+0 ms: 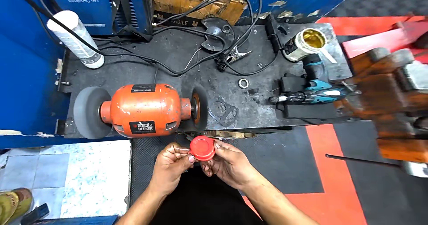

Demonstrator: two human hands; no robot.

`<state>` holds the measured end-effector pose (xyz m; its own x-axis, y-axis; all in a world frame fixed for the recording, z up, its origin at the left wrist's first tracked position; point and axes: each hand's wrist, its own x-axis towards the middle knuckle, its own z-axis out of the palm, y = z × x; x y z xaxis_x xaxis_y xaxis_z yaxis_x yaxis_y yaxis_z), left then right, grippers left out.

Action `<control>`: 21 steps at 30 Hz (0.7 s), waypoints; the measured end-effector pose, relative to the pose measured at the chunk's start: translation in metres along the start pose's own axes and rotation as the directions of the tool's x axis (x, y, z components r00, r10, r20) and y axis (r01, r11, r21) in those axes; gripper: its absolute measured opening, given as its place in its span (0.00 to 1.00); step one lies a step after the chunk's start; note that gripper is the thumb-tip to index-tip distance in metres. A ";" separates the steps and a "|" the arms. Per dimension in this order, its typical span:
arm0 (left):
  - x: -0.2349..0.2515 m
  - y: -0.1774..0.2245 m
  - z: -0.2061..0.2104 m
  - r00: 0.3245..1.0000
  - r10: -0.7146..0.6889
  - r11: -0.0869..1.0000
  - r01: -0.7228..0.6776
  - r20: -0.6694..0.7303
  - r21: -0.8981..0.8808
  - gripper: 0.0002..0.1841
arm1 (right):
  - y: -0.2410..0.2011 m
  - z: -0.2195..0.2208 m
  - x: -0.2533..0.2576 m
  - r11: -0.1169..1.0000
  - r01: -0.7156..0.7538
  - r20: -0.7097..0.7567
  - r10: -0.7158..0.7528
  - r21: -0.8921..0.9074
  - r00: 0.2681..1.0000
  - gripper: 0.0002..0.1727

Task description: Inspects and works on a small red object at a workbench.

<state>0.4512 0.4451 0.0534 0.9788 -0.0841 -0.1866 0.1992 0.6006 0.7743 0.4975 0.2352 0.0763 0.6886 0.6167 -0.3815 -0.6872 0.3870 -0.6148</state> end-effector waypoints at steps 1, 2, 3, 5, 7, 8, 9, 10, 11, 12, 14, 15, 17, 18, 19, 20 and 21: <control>-0.003 0.003 0.002 0.998 0.035 0.998 -0.037 0.044 0.053 0.09 | -0.001 -0.001 -0.005 0.999 0.034 0.042 -0.033 -0.029 0.999 0.22; -0.006 0.007 0.004 0.995 0.054 0.993 -0.062 0.079 0.098 0.12 | -0.001 -0.001 -0.010 0.996 0.065 0.073 -0.061 -0.055 0.995 0.22; -0.008 0.012 0.007 0.991 0.061 0.987 -0.078 0.118 0.142 0.16 | -0.002 -0.001 -0.013 0.993 0.093 0.099 -0.085 -0.079 0.991 0.21; -0.011 0.021 0.010 0.981 0.053 0.971 -0.094 0.187 0.218 0.27 | -0.002 0.000 -0.017 0.981 0.144 0.154 -0.124 -0.129 0.980 0.20; -0.014 0.029 0.016 0.982 0.042 0.952 -0.094 0.182 0.292 0.29 | -0.002 0.001 -0.019 0.956 0.199 0.208 -0.155 -0.214 0.966 0.19; -0.015 0.032 0.020 0.988 0.042 0.939 -0.090 0.149 0.333 0.25 | -0.003 0.002 -0.021 0.935 0.224 0.228 -0.163 -0.274 0.960 0.19; -0.016 0.034 0.024 0.993 0.043 0.925 -0.080 0.108 0.371 0.21 | -0.004 0.004 -0.023 0.907 0.240 0.234 -0.165 -0.345 0.958 0.19; -0.016 0.036 0.026 0.997 0.040 0.913 -0.065 0.069 0.402 0.17 | -0.006 0.007 -0.025 0.871 0.250 0.231 -0.162 -0.422 0.959 0.19; -0.016 0.037 0.027 0.999 0.033 0.903 -0.045 0.034 0.427 0.14 | -0.008 0.009 -0.028 0.833 0.252 0.228 -0.156 -0.492 0.961 0.19; -0.015 0.039 0.028 1.000 0.020 0.890 -0.018 0.001 0.455 0.12 | -0.010 0.012 -0.029 0.801 0.255 0.229 -0.150 -0.542 0.962 0.19; -0.013 0.041 0.030 0.998 -0.005 0.843 0.038 -0.063 0.537 0.15 | -0.012 0.018 -0.030 0.755 0.250 0.235 -0.130 -0.606 0.963 0.19; -0.012 0.043 0.031 0.995 -0.016 0.804 0.072 -0.099 0.591 0.18 | -0.012 0.020 -0.030 0.739 0.244 0.238 -0.116 -0.628 0.964 0.19; -0.012 0.049 0.035 0.990 -0.035 0.716 0.122 -0.140 0.688 0.23 | -0.011 0.023 -0.030 0.752 0.237 0.243 -0.106 -0.615 0.964 0.19; -0.013 0.053 0.037 0.990 -0.033 0.688 0.120 -0.134 0.716 0.24 | -0.010 0.022 -0.029 0.779 0.243 0.249 -0.115 -0.578 0.962 0.19; -0.015 0.057 0.039 0.994 -0.026 0.671 0.097 -0.107 0.735 0.24 | -0.009 0.022 -0.028 0.813 0.252 0.253 -0.133 -0.525 0.958 0.19; -0.019 0.061 0.040 0.998 -0.023 0.665 0.060 -0.061 0.744 0.24 | -0.008 0.021 -0.028 0.843 0.266 0.256 -0.159 -0.467 0.954 0.19; -0.023 0.065 0.042 1.000 -0.012 0.665 0.020 -0.015 0.747 0.24 | -0.007 0.020 -0.027 0.861 0.282 0.262 -0.182 -0.422 0.948 0.19</control>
<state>0.4438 0.4530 0.1332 0.9754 -0.0794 -0.2055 0.1869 -0.1958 0.9627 0.4788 0.2294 0.1046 0.7172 0.6934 -0.0691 -0.3000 0.2177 -0.9288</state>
